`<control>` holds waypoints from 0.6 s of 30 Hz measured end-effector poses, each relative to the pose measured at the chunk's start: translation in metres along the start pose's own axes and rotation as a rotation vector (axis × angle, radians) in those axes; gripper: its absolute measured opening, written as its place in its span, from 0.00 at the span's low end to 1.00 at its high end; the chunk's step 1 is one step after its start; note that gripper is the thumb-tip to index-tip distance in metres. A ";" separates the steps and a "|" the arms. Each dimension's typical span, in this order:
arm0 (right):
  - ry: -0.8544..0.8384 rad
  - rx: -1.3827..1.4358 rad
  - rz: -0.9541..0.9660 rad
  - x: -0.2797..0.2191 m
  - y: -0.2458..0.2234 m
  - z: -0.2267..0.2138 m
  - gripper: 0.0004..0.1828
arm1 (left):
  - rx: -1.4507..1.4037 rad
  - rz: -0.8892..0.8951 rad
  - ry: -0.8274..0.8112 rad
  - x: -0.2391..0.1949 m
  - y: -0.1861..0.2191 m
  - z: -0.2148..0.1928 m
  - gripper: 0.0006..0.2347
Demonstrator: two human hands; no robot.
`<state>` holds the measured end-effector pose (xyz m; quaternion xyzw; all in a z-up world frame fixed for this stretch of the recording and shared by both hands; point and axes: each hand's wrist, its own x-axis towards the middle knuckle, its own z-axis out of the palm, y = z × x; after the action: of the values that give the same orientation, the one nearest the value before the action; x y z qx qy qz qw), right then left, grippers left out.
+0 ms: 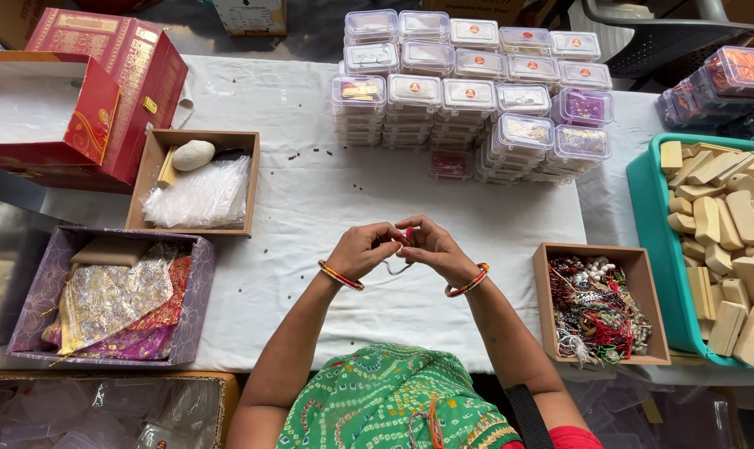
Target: The person wraps a gold-colored jewelry item in a decorative cloth, places it in a plastic bag, and then into a small plastic container. They then pick up a beaded bracelet, place it in a plastic bag, and put it into another container.
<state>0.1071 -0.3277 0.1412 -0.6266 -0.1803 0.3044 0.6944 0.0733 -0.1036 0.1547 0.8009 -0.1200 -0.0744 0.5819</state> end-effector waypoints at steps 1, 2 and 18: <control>0.008 0.050 0.037 0.000 0.002 -0.003 0.22 | -0.001 -0.050 -0.005 -0.001 0.000 -0.005 0.10; 0.007 0.053 0.037 0.000 0.008 -0.007 0.22 | 0.000 -0.052 -0.006 -0.002 0.000 -0.008 0.10; 0.099 -0.016 -0.103 0.000 0.008 0.023 0.22 | 0.029 -0.030 0.049 -0.008 -0.009 0.003 0.09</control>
<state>0.0914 -0.3101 0.1366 -0.6363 -0.1801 0.2357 0.7122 0.0657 -0.1014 0.1454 0.8126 -0.0948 -0.0618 0.5717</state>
